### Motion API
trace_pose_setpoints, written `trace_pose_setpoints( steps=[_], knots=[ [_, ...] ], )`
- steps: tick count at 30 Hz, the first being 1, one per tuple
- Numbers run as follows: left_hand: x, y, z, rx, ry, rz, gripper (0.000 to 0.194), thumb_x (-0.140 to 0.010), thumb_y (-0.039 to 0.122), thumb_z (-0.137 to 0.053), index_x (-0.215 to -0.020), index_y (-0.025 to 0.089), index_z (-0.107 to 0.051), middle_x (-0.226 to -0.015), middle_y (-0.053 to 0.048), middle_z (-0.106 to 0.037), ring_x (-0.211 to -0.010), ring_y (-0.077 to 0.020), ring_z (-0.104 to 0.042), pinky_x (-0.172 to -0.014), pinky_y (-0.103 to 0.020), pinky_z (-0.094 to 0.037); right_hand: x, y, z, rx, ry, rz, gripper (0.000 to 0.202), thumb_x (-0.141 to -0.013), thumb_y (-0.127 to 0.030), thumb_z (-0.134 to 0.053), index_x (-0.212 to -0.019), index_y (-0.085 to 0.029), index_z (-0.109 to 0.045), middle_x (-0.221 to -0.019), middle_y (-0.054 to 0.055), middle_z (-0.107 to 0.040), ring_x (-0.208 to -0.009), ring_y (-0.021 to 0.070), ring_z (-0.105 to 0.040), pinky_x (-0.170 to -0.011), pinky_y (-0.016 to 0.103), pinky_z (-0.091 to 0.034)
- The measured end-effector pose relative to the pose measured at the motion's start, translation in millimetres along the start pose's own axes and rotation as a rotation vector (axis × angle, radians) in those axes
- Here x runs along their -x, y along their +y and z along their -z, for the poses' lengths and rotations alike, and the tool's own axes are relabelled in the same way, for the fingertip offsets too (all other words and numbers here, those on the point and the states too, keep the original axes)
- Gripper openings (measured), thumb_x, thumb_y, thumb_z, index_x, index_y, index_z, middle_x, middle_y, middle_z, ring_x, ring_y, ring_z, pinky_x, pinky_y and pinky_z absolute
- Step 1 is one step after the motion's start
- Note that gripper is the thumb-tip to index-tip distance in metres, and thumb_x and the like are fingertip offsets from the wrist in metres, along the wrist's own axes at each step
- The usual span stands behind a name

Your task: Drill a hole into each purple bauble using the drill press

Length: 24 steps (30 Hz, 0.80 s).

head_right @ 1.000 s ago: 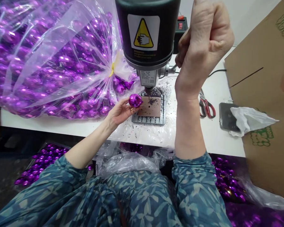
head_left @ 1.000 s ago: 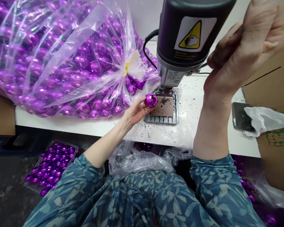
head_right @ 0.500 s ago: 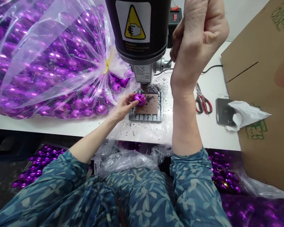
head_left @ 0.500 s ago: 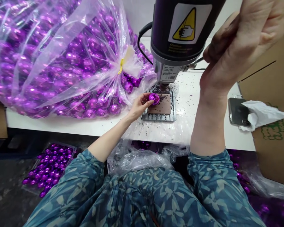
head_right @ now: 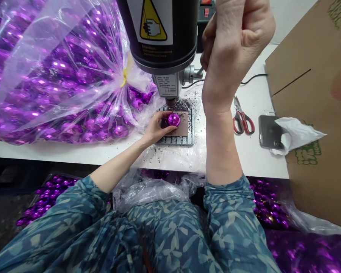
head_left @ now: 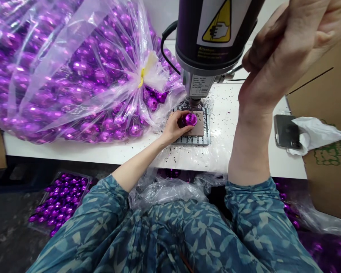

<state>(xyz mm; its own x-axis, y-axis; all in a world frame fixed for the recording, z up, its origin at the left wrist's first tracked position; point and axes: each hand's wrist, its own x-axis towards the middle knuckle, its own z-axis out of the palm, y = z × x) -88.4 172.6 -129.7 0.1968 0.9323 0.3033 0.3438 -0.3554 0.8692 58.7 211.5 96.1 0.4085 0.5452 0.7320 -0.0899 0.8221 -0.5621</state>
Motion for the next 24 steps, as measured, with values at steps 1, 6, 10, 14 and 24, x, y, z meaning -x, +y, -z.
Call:
trace_pose_setpoints(
  steps=[1, 6, 10, 14, 24],
  knots=[
    [1.1, -0.1, -1.2, -0.007, -0.003, -0.007, 0.057, -0.087, 0.032, -0.094, -0.137, 0.021, -0.07, -0.134, -0.012, -0.076, -0.13, -0.0303, -0.069, -0.113, -0.046, -0.058, -0.3, -0.6, 0.9, 0.021, -0.006, -0.006, 0.032, -0.103, -0.012, -0.043, -0.073, -0.02, -0.052, -0.046, -0.012, -0.029, -0.037, -0.0043, -0.03, -0.042, 0.012, -0.011],
    [1.6, -3.7, -6.4, -0.009, -0.005, -0.032, 0.057, -0.09, 0.033, -0.091, -0.141, 0.022, -0.068, -0.141, -0.013, -0.075, -0.138, -0.0313, -0.068, -0.119, -0.047, -0.056, 6.7, -2.4, 3.9, 0.037, 0.004, 0.027, 0.031, -0.102, -0.019, -0.054, -0.072, -0.02, -0.047, -0.048, -0.012, -0.024, -0.038, -0.0047, -0.028, -0.041, 0.012, -0.011],
    [-1.5, -8.3, -8.2, -0.001, -0.019, -0.027, 0.06, -0.089, 0.037, -0.092, -0.142, 0.023, -0.068, -0.141, -0.013, -0.075, -0.139, -0.0324, -0.067, -0.119, -0.048, -0.057, 23.1, -4.6, 9.3, 0.021, -0.026, 0.142, 0.033, -0.102, -0.028, -0.056, -0.072, -0.019, -0.047, -0.05, -0.01, -0.028, -0.042, -0.0027, -0.028, -0.046, 0.015, -0.017],
    [-2.7, -11.4, -7.3, 0.013, -0.028, -0.024, 0.062, -0.089, 0.039, -0.092, -0.143, 0.023, -0.068, -0.139, -0.013, -0.075, -0.139, -0.0328, -0.066, -0.12, -0.049, -0.056, 37.9, -6.3, 15.6, 0.004, -0.016, 0.183, 0.031, -0.093, -0.047, -0.066, -0.079, -0.019, -0.066, -0.056, -0.007, -0.02, -0.045, -0.0029, -0.025, -0.049, 0.017, -0.017],
    [-0.7, -11.5, -6.4, 0.001, -0.047, -0.043, 0.059, -0.092, 0.039, -0.089, -0.144, 0.025, -0.066, -0.144, -0.013, -0.073, -0.141, -0.0326, -0.064, -0.121, -0.051, -0.054, 56.5, 1.2, 25.3, 0.096, 0.067, 0.281, 0.046, -0.097, -0.05, -0.067, -0.067, -0.017, -0.054, -0.056, -0.005, -0.013, -0.044, -0.0037, -0.029, -0.048, 0.015, -0.021]
  ],
)
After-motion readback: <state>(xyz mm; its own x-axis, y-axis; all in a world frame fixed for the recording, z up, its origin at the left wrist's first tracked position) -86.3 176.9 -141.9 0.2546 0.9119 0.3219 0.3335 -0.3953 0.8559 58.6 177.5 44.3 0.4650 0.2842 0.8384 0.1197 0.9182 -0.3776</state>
